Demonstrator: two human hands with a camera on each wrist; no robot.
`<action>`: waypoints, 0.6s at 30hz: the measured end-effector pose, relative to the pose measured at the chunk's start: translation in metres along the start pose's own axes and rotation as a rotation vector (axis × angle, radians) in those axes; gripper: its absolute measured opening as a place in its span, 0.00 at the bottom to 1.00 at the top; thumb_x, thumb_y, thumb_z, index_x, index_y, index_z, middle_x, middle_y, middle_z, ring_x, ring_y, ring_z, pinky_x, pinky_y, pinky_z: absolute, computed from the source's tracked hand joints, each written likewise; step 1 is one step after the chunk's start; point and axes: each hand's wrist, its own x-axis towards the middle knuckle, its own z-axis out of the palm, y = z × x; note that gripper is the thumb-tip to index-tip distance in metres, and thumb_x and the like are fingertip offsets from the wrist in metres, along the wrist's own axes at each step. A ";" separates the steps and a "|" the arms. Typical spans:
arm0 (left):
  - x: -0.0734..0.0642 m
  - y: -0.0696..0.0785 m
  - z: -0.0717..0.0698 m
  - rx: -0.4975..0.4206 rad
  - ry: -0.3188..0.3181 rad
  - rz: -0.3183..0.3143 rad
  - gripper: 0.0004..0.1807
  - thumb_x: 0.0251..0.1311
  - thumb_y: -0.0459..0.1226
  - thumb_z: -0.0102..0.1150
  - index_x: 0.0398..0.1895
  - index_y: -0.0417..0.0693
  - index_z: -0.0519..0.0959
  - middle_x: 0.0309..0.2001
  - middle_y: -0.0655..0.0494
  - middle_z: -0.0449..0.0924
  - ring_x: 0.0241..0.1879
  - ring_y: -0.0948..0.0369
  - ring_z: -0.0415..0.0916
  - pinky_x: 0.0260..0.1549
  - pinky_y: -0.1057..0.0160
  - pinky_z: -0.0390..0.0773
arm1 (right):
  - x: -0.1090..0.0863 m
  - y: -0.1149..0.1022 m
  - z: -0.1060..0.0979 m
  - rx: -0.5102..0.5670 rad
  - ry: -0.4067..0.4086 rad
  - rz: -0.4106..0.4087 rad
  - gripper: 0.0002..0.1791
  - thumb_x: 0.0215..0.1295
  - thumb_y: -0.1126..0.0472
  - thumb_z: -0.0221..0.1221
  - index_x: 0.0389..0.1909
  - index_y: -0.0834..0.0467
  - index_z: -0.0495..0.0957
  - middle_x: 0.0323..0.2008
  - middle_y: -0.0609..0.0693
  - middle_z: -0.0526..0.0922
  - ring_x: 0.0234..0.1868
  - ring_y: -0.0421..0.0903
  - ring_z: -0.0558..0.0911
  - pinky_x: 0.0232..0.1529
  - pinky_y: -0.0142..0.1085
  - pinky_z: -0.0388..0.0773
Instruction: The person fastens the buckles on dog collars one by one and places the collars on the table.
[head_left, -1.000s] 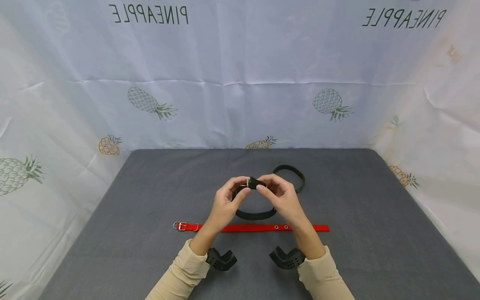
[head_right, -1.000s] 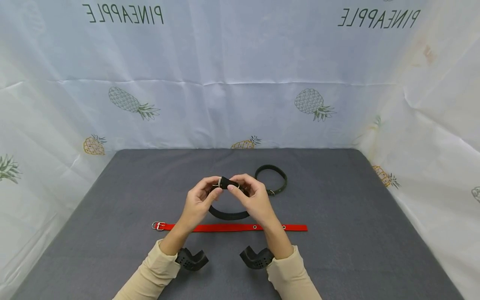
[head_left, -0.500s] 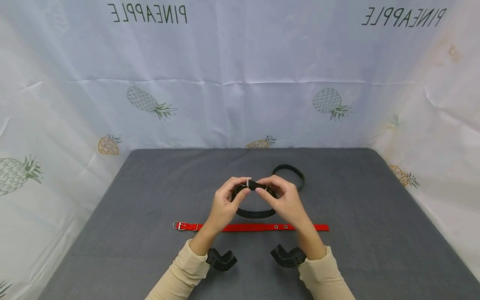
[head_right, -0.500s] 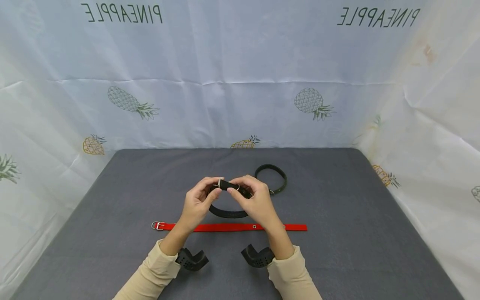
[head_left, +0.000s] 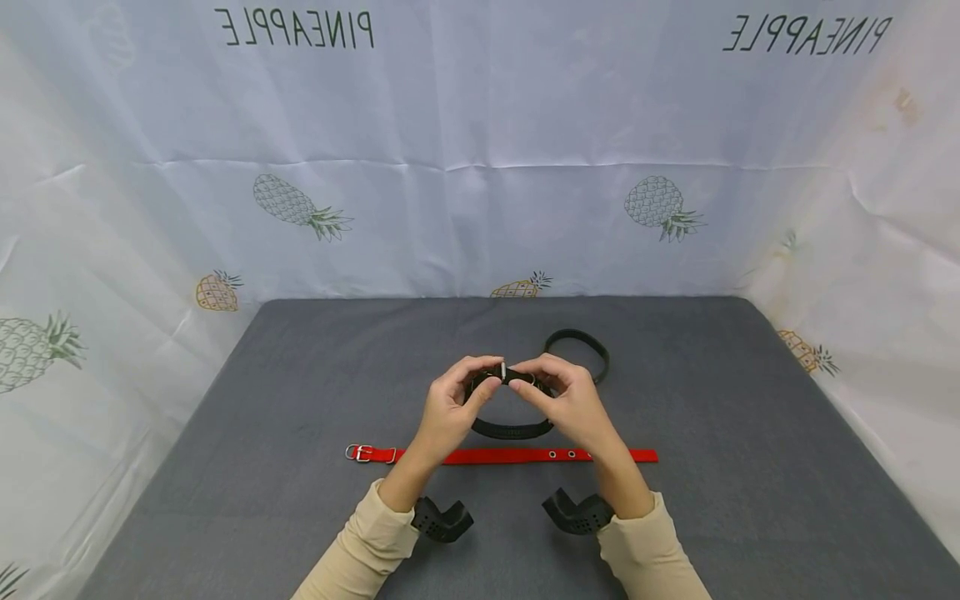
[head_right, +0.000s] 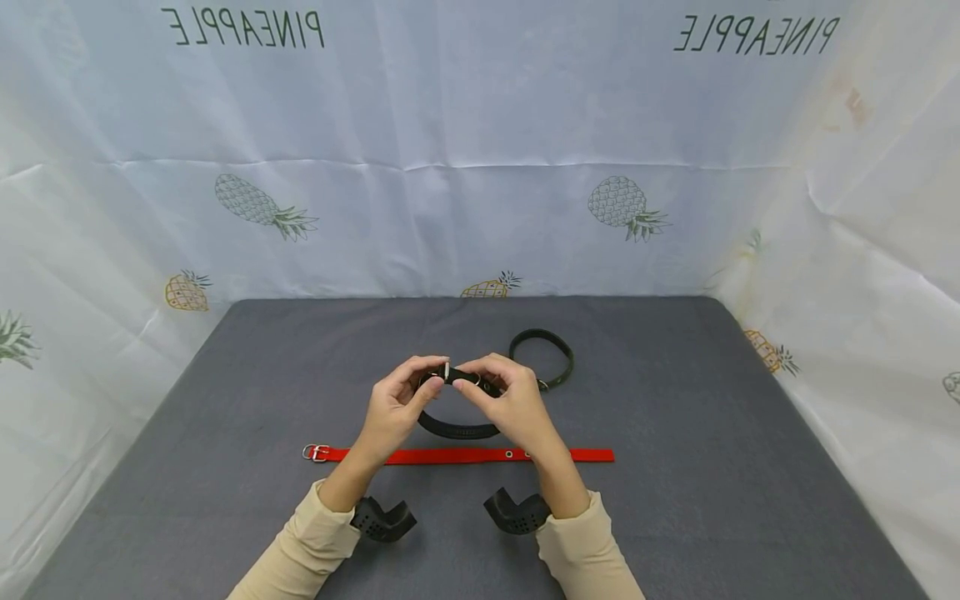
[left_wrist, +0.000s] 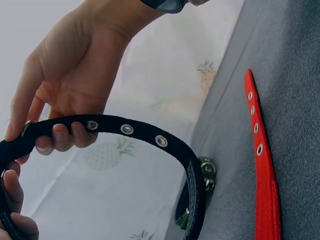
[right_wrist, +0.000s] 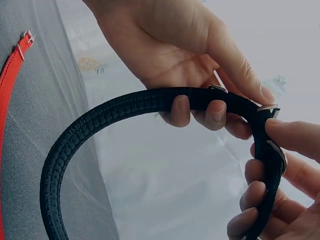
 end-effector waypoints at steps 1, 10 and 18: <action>0.000 0.000 0.000 0.003 0.003 -0.001 0.13 0.66 0.29 0.53 0.51 0.30 0.75 0.41 0.36 0.76 0.34 0.64 0.72 0.37 0.74 0.75 | 0.000 0.000 0.000 0.005 -0.003 0.000 0.08 0.62 0.69 0.61 0.42 0.65 0.82 0.33 0.60 0.81 0.25 0.35 0.71 0.24 0.29 0.68; -0.001 0.000 0.002 0.006 0.009 0.016 0.12 0.67 0.30 0.53 0.50 0.32 0.74 0.39 0.38 0.75 0.33 0.62 0.72 0.37 0.72 0.76 | 0.001 0.001 0.002 0.068 -0.050 0.049 0.16 0.62 0.67 0.62 0.51 0.65 0.78 0.45 0.63 0.82 0.39 0.30 0.78 0.41 0.28 0.77; 0.000 0.000 0.002 0.020 -0.003 0.044 0.13 0.67 0.32 0.53 0.51 0.32 0.75 0.42 0.40 0.76 0.33 0.65 0.71 0.36 0.71 0.76 | 0.000 -0.001 0.004 0.062 -0.036 0.060 0.17 0.62 0.66 0.63 0.52 0.63 0.78 0.43 0.59 0.79 0.40 0.32 0.77 0.40 0.28 0.76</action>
